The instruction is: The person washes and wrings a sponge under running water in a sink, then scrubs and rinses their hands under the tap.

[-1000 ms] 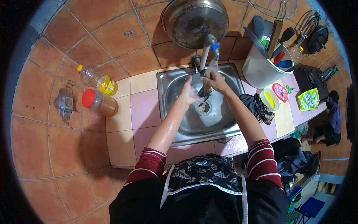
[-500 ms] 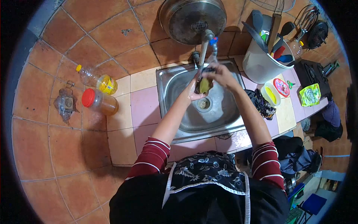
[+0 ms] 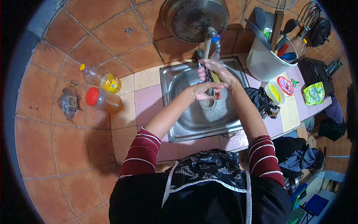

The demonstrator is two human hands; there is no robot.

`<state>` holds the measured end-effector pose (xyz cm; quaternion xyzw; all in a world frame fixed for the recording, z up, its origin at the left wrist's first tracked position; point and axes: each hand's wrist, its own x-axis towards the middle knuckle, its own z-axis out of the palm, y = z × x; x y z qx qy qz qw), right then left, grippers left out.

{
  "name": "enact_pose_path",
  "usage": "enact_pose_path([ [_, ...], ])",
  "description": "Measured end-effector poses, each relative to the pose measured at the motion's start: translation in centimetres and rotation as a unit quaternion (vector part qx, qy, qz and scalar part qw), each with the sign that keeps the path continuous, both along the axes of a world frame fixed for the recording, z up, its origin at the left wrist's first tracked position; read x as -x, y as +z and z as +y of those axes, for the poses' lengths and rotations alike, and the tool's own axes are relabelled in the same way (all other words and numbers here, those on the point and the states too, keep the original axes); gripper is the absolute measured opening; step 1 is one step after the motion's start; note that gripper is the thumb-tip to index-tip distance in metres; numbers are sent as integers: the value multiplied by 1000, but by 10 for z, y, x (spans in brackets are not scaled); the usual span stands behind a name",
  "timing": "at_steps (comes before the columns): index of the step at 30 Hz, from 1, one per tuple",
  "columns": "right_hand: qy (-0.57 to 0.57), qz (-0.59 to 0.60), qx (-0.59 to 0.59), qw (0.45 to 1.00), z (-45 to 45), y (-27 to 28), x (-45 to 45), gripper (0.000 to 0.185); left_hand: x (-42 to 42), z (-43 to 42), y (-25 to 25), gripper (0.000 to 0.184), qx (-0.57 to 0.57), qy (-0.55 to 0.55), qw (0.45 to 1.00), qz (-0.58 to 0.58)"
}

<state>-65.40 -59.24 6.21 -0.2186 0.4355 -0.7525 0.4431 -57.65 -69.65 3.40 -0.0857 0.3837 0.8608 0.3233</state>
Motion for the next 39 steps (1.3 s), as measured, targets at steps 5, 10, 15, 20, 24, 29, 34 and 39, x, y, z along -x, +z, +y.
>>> enact_pose_path([
  [5, -41, 37, -118, 992, -15, 8, 4, 26, 14, -1, -20, 13, 0, -55, 998, 5],
  [10, -119, 23, -112, 986, -28, 15, -1, 34, 17, 0, -41, 7, 186, 17, 982, 35],
  [15, -175, -8, -121, 977, -37, 0, 0, 27, 19, 9, -51, 13, 397, 66, 910, 103],
  [20, -243, 5, -125, 962, -38, -5, -4, 25, 45, 3, -130, 28, 395, 206, 858, 255],
  [24, -267, -14, -93, 959, -31, -12, 1, 24, 64, 9, -167, 31, 99, 378, 859, 329],
  [29, -207, 260, -287, 899, -6, -18, 11, 28, 4, 8, -26, 30, 410, 123, 897, 113],
  [34, -100, 202, -227, 948, 19, -5, 8, 30, -9, -13, -42, 41, 92, 233, 965, 77],
  [39, -72, 108, -143, 981, 17, -8, 13, 25, -9, -20, -82, 55, 404, 387, 827, 55],
])
